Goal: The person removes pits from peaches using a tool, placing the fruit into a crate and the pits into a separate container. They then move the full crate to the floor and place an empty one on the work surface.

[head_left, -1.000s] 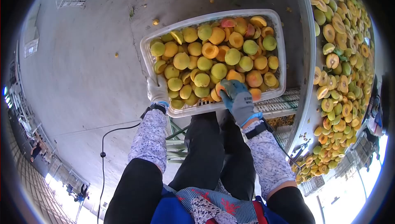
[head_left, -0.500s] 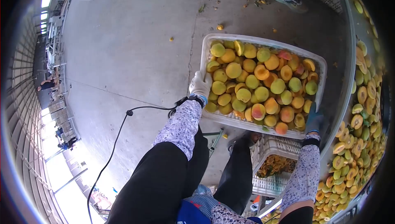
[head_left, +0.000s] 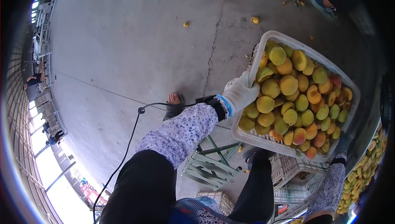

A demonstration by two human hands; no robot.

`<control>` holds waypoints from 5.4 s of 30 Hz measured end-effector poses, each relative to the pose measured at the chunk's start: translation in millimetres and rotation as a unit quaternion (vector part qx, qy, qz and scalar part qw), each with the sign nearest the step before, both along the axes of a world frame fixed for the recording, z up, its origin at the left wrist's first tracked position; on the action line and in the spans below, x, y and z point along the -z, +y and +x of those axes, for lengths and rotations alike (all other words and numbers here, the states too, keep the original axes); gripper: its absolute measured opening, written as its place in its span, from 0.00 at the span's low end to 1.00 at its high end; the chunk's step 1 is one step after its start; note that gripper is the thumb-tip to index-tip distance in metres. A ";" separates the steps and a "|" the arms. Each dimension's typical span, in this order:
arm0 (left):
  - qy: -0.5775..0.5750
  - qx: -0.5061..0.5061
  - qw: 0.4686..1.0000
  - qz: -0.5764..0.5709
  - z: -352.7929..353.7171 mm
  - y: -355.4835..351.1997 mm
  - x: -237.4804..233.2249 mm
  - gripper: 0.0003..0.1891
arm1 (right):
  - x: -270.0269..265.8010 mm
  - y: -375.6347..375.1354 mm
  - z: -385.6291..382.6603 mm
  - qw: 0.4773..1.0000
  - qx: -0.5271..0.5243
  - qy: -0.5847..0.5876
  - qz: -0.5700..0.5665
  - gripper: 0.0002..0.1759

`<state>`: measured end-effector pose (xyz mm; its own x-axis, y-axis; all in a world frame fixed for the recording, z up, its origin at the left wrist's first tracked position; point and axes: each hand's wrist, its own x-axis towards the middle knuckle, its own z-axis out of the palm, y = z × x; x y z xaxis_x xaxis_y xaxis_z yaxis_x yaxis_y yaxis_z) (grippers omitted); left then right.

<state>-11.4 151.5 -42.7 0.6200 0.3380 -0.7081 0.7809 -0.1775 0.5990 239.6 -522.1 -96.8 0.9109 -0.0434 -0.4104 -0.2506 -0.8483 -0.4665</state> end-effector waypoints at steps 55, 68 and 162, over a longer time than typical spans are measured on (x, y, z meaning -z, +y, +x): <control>-0.036 -0.209 0.777 0.593 -45.6 -113.5 5.1 0.32 | -3.1 156.3 -92.5 0.934 -0.031 0.117 0.335 0.19; -0.129 -0.123 0.949 0.258 -29.4 -559.3 -20.7 0.22 | -40.6 -242.2 -96.9 0.960 -0.034 0.191 0.202 0.24; -0.199 0.890 0.409 0.010 -102.0 -1191.8 -13.1 0.28 | -84.4 -588.4 -845.9 0.422 0.854 -0.164 -0.258 0.37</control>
<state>-113.4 -1040.4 -29.6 -0.0393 -0.8975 -0.4392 -0.7556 -0.2609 0.6008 -606.2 -1110.5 -12.3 -0.6249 -0.7571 0.1904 -0.6949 0.4283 -0.5777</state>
